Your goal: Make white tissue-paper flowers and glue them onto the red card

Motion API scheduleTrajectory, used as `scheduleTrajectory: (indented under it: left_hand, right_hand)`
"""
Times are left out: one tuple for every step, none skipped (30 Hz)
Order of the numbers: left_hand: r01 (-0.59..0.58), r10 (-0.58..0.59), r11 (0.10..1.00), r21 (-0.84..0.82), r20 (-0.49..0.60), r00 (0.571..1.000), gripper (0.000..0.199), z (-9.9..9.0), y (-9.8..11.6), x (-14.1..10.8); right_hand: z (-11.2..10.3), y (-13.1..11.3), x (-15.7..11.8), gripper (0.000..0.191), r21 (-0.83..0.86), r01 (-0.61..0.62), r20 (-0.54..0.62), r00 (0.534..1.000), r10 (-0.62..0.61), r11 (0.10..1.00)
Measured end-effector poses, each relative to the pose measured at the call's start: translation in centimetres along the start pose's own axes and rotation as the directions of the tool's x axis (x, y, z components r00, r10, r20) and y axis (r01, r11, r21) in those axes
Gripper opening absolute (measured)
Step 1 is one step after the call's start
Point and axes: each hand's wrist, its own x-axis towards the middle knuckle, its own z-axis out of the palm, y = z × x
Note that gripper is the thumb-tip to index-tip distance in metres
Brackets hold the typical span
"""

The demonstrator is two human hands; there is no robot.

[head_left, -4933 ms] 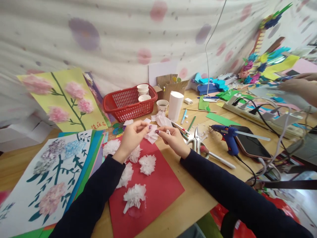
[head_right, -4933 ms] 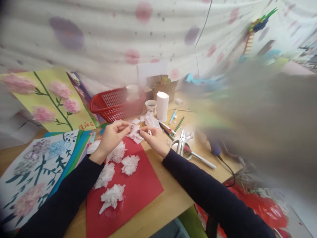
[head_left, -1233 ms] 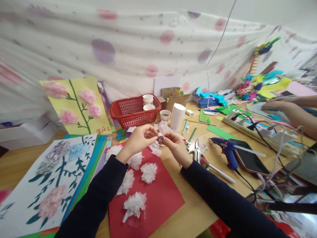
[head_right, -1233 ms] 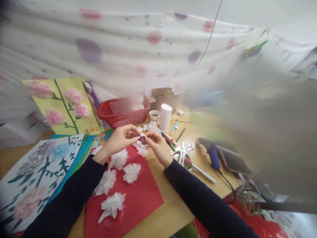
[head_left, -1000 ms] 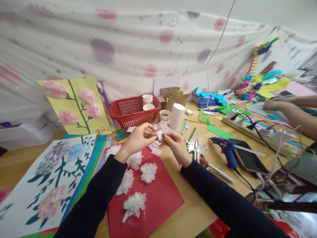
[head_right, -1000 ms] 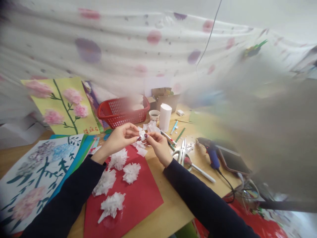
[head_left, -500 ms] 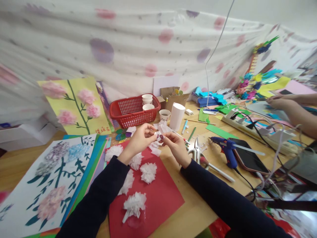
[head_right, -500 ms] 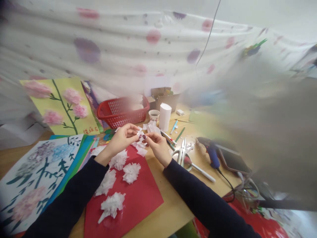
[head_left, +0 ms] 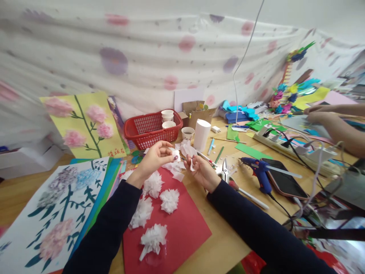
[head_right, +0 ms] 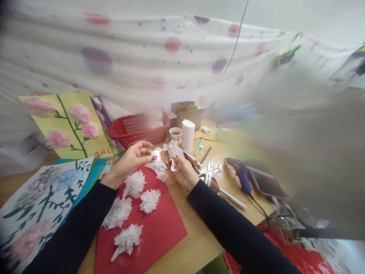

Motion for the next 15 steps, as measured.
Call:
scheduleTrajectory:
  left_hand:
    - [0.013,-0.013,1.000,0.000,0.007,1.000,0.040,0.0,-0.1,0.0]
    - [0.026,-0.026,1.000,-0.005,0.012,1.000,0.041,0.0,-0.2,0.0]
    - [0.038,-0.038,0.999,-0.012,0.015,0.999,0.041,0.1,-0.4,0.1]
    - [0.051,-0.051,0.998,-0.021,0.018,0.999,0.042,0.1,-0.5,0.2]
    - [0.065,-0.064,0.997,-0.030,0.023,0.998,0.043,0.1,-0.7,0.3]
    - [0.078,-0.077,0.996,-0.038,0.029,0.997,0.044,0.1,-0.8,0.3]
    - [0.090,-0.089,0.995,-0.040,0.035,0.995,0.045,0.1,-0.9,0.4]
    - [0.099,-0.097,0.994,-0.037,0.040,0.994,0.045,0.1,-1.0,0.4]
    - [0.103,-0.101,0.994,-0.034,0.044,0.994,0.045,0.1,-1.1,0.5]
    - [0.103,-0.101,0.994,-0.032,0.048,0.994,0.045,0.1,-1.1,0.4]
    - [0.102,-0.100,0.994,-0.030,0.055,0.993,0.045,0.1,-1.1,0.4]
    - [0.101,-0.099,0.994,-0.032,0.064,0.993,0.045,0.1,-1.1,0.4]
    - [0.101,-0.098,0.994,-0.037,0.077,0.992,0.045,0.1,-1.1,0.3]
    - [0.102,-0.098,0.994,-0.045,0.091,0.991,0.046,0.1,-1.1,0.2]
    - [0.106,-0.100,0.993,-0.055,0.110,0.989,0.046,0.2,-1.0,0.2]
  right_hand:
    - [-0.1,0.0,0.0,0.018,-0.021,-0.019,0.008,1.000,0.019,1.000]
    - [-0.2,-0.1,0.0,0.018,-0.047,-0.037,0.019,0.999,0.038,0.998]
    - [-0.2,-0.2,-0.1,0.018,-0.076,-0.053,0.031,0.998,0.055,0.996]
    - [-0.2,-0.2,-0.3,0.016,-0.107,-0.058,0.041,0.997,0.063,0.993]
    - [-0.1,-0.3,-0.5,0.015,-0.136,-0.047,0.047,0.997,0.054,0.990]
    - [0.1,-0.3,-0.8,0.014,-0.162,-0.022,0.047,0.998,0.031,0.987]
    - [0.4,-0.2,-1.1,0.015,-0.179,0.010,0.045,0.999,-0.002,0.984]
    - [0.6,-0.2,-1.4,0.017,-0.205,0.051,0.046,0.998,-0.043,0.977]
    - [0.9,-0.1,-1.6,0.019,-0.251,0.095,0.057,0.995,-0.084,0.963]
    - [1.1,-0.1,-1.8,0.022,-0.315,0.137,0.079,0.990,-0.118,0.939]
    - [1.2,0.0,-2.0,0.023,-0.390,0.172,0.112,0.984,-0.139,0.905]
    - [1.3,0.0,-2.1,0.025,-0.466,0.196,0.154,0.978,-0.139,0.863]
    - [1.4,0.1,-2.2,0.026,-0.529,0.211,0.193,0.973,-0.126,0.822]
    - [1.4,0.1,-2.3,0.026,-0.571,0.215,0.226,0.969,-0.100,0.792]
    - [1.4,0.1,-2.3,0.026,-0.587,0.206,0.250,0.966,-0.067,0.783]
